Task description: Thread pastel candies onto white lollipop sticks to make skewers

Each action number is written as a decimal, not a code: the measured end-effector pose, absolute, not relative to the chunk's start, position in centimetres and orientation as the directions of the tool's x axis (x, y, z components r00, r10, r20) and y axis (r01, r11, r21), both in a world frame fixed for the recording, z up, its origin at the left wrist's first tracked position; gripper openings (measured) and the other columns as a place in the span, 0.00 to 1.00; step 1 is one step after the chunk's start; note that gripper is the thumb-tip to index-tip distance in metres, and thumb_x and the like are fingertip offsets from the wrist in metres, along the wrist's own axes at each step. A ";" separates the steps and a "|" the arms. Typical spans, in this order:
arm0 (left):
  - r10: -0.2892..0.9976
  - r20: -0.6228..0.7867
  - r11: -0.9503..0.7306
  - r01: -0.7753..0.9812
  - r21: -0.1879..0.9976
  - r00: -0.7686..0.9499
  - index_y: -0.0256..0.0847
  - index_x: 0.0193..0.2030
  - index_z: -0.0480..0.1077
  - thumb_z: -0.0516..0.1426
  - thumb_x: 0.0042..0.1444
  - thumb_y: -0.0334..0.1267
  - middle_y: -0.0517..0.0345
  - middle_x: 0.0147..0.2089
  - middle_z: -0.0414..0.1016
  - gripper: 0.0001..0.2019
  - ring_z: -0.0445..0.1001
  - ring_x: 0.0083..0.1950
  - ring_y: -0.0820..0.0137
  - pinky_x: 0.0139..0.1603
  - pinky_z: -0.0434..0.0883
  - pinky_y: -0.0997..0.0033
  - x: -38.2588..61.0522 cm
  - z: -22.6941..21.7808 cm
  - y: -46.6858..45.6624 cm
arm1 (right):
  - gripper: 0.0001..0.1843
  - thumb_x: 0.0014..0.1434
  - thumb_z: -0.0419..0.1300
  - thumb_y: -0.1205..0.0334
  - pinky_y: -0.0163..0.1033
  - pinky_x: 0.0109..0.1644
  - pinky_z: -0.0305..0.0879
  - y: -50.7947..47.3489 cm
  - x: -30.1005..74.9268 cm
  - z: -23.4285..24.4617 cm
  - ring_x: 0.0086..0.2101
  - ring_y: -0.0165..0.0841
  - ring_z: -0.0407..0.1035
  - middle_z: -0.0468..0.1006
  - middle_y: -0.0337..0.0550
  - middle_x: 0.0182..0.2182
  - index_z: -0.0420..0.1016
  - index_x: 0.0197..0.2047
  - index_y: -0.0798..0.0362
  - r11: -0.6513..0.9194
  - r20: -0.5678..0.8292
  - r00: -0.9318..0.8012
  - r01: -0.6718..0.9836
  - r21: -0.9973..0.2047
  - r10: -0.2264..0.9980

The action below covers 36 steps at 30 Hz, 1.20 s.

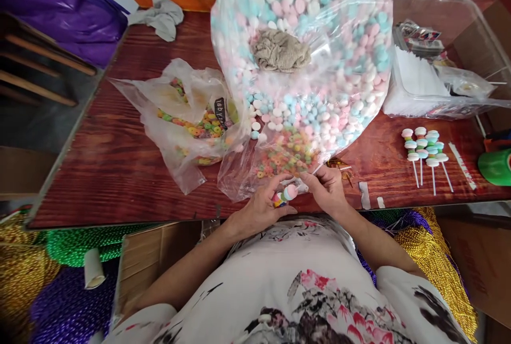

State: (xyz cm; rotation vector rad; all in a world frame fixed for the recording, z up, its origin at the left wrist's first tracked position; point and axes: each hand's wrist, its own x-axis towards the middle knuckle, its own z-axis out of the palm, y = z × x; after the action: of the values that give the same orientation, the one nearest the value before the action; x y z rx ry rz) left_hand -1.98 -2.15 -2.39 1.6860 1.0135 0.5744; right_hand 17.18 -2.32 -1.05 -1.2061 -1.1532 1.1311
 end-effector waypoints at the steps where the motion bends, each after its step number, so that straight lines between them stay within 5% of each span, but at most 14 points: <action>1: 0.833 -0.099 -0.121 0.353 0.928 0.545 0.43 0.65 0.61 0.69 0.49 0.34 0.53 0.46 0.79 0.36 0.77 0.44 0.61 0.45 0.72 0.63 -1.8 -2.3 -2.2 | 0.21 0.56 0.66 0.53 0.32 0.23 0.54 -2.4 16.7 -1.0 0.19 0.24 0.55 0.64 0.32 0.15 0.66 0.18 0.53 0.030 0.028 0.098 -0.021 -0.999 0.995; 6: 0.804 -0.071 -0.131 0.291 0.948 0.590 0.42 0.68 0.56 0.68 0.51 0.33 0.58 0.39 0.79 0.39 0.77 0.39 0.64 0.42 0.72 0.65 -1.0 -1.8 -1.9 | 0.20 0.57 0.65 0.53 0.33 0.26 0.58 -2.7 14.4 -1.8 0.20 0.25 0.61 0.68 0.33 0.16 0.68 0.19 0.53 0.015 0.014 0.027 -0.042 -0.999 1.000; 11: 0.779 -0.106 0.005 0.164 0.986 0.617 0.44 0.68 0.57 0.76 0.35 0.40 0.55 0.45 0.78 0.52 0.77 0.47 0.62 0.50 0.72 0.63 -3.8 -0.6 -0.4 | 0.15 0.59 0.65 0.53 0.33 0.24 0.62 -1.7 16.4 -2.2 0.18 0.26 0.62 0.73 0.35 0.19 0.76 0.26 0.52 -0.007 0.018 -0.110 -0.227 -0.974 0.994; 14: 0.587 -0.240 0.179 0.165 0.970 0.773 0.40 0.50 0.72 0.73 0.40 0.44 0.58 0.37 0.78 0.29 0.76 0.39 0.66 0.38 0.72 0.70 -5.3 -0.4 0.2 | 0.09 0.60 0.65 0.56 0.35 0.26 0.65 -0.6 18.2 -1.1 0.22 0.29 0.69 0.77 0.39 0.22 0.81 0.32 0.51 0.119 0.173 -0.222 -0.239 -0.964 0.960; 17: 0.466 -0.308 0.360 0.140 0.923 0.829 0.37 0.31 0.71 0.71 0.44 0.48 0.63 0.25 0.71 0.19 0.69 0.25 0.73 0.28 0.68 0.73 -5.1 -1.0 -0.2 | 0.07 0.60 0.65 0.58 0.38 0.30 0.68 0.2 18.9 0.5 0.24 0.31 0.72 0.78 0.40 0.23 0.82 0.33 0.50 0.217 0.267 -0.254 -0.210 -0.953 0.930; 21: 0.698 -0.275 0.354 0.016 0.935 0.661 0.36 0.34 0.72 0.70 0.44 0.51 0.63 0.28 0.69 0.21 0.66 0.27 0.75 0.30 0.66 0.73 -3.4 -2.2 -1.1 | 0.05 0.59 0.66 0.59 0.34 0.25 0.63 0.2 18.2 1.4 0.20 0.27 0.66 0.77 0.38 0.22 0.82 0.33 0.50 0.217 0.241 -0.139 -0.166 -0.962 0.961; 25: 0.870 -0.193 0.114 0.196 0.974 0.453 0.34 0.31 0.71 0.70 0.45 0.49 0.65 0.27 0.66 0.19 0.61 0.29 0.76 0.30 0.60 0.76 -2.6 -2.3 -1.4 | 0.14 0.59 0.66 0.55 0.33 0.23 0.56 -0.7 16.5 1.0 0.19 0.25 0.59 0.69 0.34 0.17 0.75 0.25 0.52 0.188 0.188 -0.034 -0.020 -0.982 0.982; 30: 0.871 -0.156 0.050 0.231 0.972 0.466 0.35 0.30 0.71 0.70 0.45 0.45 0.64 0.27 0.67 0.17 0.62 0.29 0.75 0.30 0.61 0.76 -2.2 -2.7 -1.4 | 0.17 0.60 0.63 0.54 0.34 0.24 0.56 -1.8 14.2 -0.8 0.19 0.26 0.59 0.68 0.34 0.17 0.72 0.23 0.52 0.244 0.247 0.000 0.163 -0.956 0.969; 36: 0.825 -0.202 0.221 0.028 0.975 0.527 0.36 0.28 0.69 0.73 0.39 0.46 0.66 0.26 0.64 0.21 0.61 0.28 0.77 0.29 0.61 0.77 -2.4 -2.6 -1.6 | 0.15 0.62 0.61 0.54 0.35 0.28 0.63 -2.0 13.6 -1.9 0.22 0.28 0.67 0.75 0.37 0.21 0.76 0.26 0.52 0.185 0.167 -0.220 0.065 -0.980 0.961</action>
State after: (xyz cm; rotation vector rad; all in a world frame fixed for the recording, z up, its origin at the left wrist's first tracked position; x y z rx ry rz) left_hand -2.36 -1.56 -2.62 1.2373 0.8698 0.6601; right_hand 13.64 -2.03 -1.89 -1.0261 -1.5089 1.1855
